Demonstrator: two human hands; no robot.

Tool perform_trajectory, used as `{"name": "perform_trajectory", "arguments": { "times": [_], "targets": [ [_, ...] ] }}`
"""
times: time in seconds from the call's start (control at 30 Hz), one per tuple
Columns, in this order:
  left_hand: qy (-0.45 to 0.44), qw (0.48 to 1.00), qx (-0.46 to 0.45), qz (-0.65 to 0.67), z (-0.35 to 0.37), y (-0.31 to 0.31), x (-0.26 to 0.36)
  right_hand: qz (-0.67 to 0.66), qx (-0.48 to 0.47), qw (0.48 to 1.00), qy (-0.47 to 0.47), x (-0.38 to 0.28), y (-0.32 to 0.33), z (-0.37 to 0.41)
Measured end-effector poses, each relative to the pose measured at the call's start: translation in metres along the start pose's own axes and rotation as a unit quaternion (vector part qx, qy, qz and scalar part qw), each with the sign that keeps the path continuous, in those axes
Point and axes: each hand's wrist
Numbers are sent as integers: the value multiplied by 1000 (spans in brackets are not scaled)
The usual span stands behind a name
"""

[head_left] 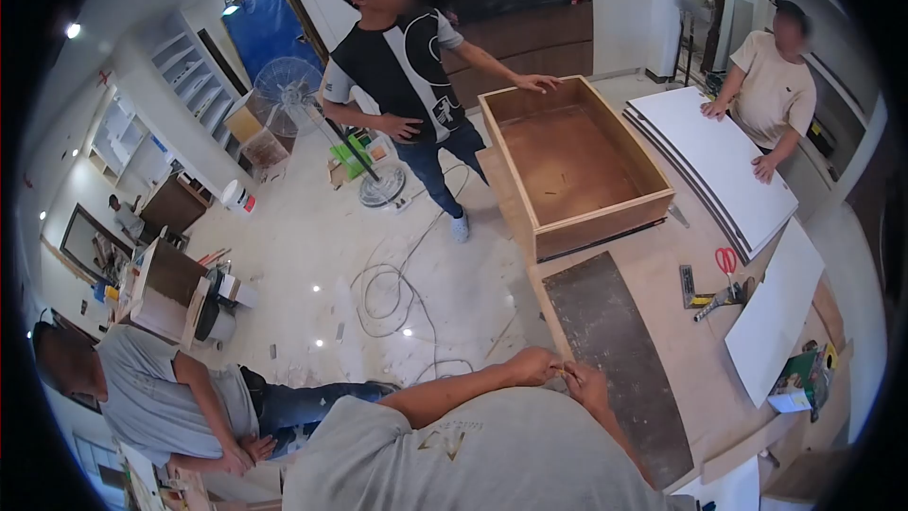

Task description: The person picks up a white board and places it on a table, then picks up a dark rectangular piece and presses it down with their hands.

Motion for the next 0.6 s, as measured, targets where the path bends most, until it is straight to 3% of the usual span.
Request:
{"name": "perform_trajectory", "arguments": {
  "times": [0.2, 0.27, 0.37, 0.47, 0.6],
  "targets": [
    [-4, 998, -11, 56, -25, 2, 27, -211, 33, 973, -89, 41, 7, 31],
    [8, 999, -6, 50, -34, 0, 30, -220, 47, 966, -130, 45, 10, 40],
    [52, 984, -65, 156, -48, 5, 41, -233, 78, 954, -170, 57, 7, 55],
    [24, 984, -89, 154, -65, 5, 42, -260, 115, 941, -184, 57, 6, 66],
    [11, 942, -143, 304, -78, 15, 45, -273, 134, 930, -208, 59, 0, 70]
  ]
}}
Point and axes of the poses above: each hand's wrist, its own z-axis away from the middle knuckle, its own y-axis out of the back of the hand, x = y × z, and after that the axes turned 11 degrees about -x, right-handed
